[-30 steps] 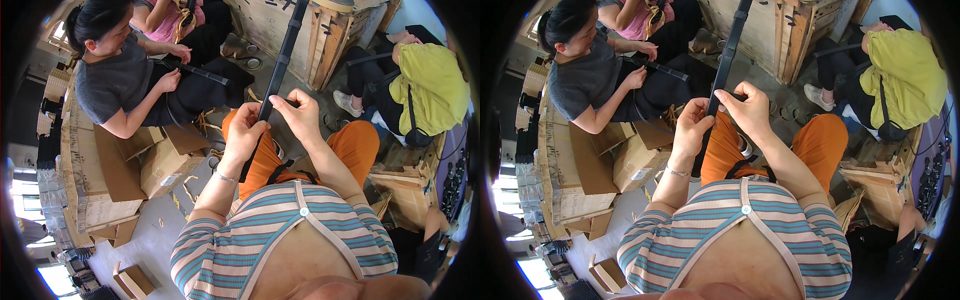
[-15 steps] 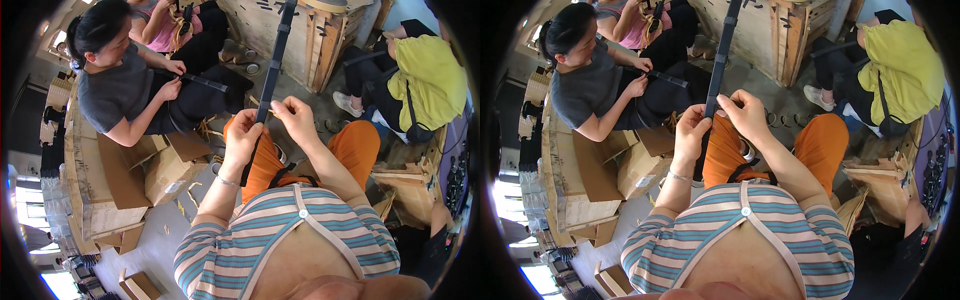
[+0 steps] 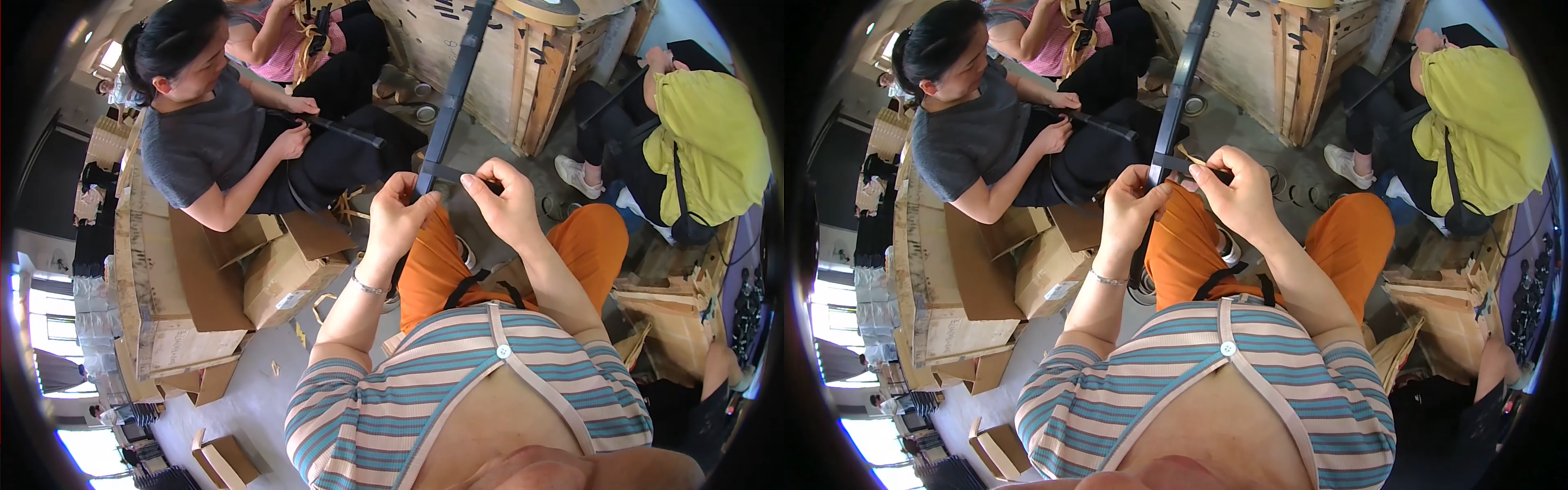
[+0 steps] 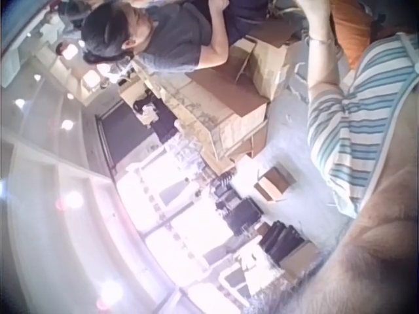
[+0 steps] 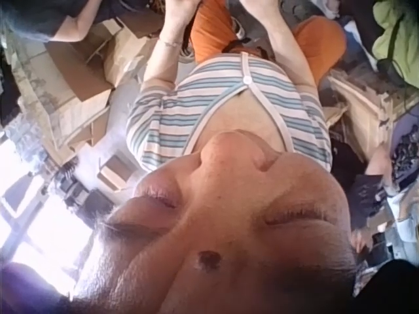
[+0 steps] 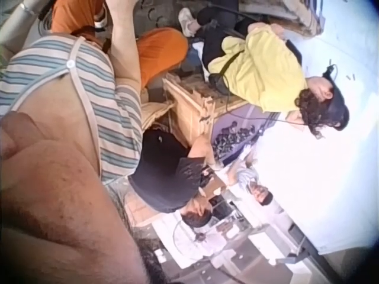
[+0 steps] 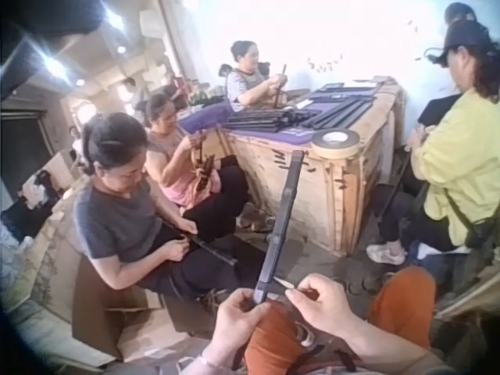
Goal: Apply strips of adhesive tape to black plastic rails as part of an assembly process.
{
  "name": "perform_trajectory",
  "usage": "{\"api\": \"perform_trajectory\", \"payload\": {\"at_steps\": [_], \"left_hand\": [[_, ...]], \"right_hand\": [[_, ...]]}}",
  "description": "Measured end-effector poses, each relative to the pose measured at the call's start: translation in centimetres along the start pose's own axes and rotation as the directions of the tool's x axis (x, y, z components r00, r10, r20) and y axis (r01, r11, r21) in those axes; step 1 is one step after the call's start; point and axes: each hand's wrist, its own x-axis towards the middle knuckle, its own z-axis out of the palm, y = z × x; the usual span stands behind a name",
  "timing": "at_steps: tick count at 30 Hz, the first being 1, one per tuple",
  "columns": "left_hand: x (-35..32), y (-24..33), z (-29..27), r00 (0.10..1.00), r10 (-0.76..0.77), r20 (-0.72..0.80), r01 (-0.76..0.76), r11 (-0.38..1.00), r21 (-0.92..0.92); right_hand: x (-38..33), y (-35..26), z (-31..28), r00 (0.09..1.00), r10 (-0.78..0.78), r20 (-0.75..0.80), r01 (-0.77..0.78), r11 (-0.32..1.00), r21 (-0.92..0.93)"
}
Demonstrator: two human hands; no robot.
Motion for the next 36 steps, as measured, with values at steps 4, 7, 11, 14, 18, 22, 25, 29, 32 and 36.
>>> {"api": "perform_trajectory", "payload": {"at_steps": [4,7,11,14,18,22,25,29,32,36], "left_hand": [[1.3,-0.7,0.3,0.924,0.365,-0.117,-0.303,0.882,0.36],[2.2,-1.8,-1.8,0.877,0.396,-0.271,-0.221,0.835,0.505],[1.5,-0.9,-2.7,0.907,0.241,-0.346,-0.094,0.915,0.392],[0.6,-0.5,-1.7,0.876,0.411,-0.251,-0.242,0.826,0.509],[-0.7,1.2,0.0,0.834,0.51,-0.21,-0.302,0.741,0.6],[-0.8,1.2,0.2,0.834,0.51,-0.212,-0.311,0.751,0.583],[-0.8,1.1,0.3,0.834,0.516,-0.197,-0.329,0.751,0.573],[-0.9,1.5,0.5,0.835,0.517,-0.189,-0.32,0.736,0.597],[-0.7,1.4,0.7,0.846,0.496,-0.194,-0.301,0.746,0.594],[-0.7,1.1,0.8,0.829,0.529,-0.182,-0.334,0.73,0.597]], "right_hand": [[-0.4,-1.1,0.2,1.0,0.007,-0.007,-0.007,1.0,0.019],[-0.8,-2.1,-0.4,0.997,0.025,-0.075,-0.021,0.998,0.052],[-0.4,-1.7,-0.4,0.997,0.044,-0.069,-0.04,0.997,0.062],[0.0,-1.6,1.2,0.998,0.049,-0.047,-0.044,0.994,0.098],[0.6,-0.8,2.5,0.994,0.099,-0.049,-0.092,0.988,0.125],[0.5,-0.5,2.8,0.996,0.092,-0.008,-0.09,0.985,0.146],[0.5,-0.3,2.8,0.993,0.112,0.047,-0.12,0.961,0.249],[0.7,-0.5,2.7,0.987,0.137,0.087,-0.157,0.943,0.294],[0.9,0.0,3.2,0.999,0.049,0.004,-0.049,0.981,0.189],[0.6,0.2,3.6,0.999,0.017,-0.032,-0.009,0.97,0.242]]}}
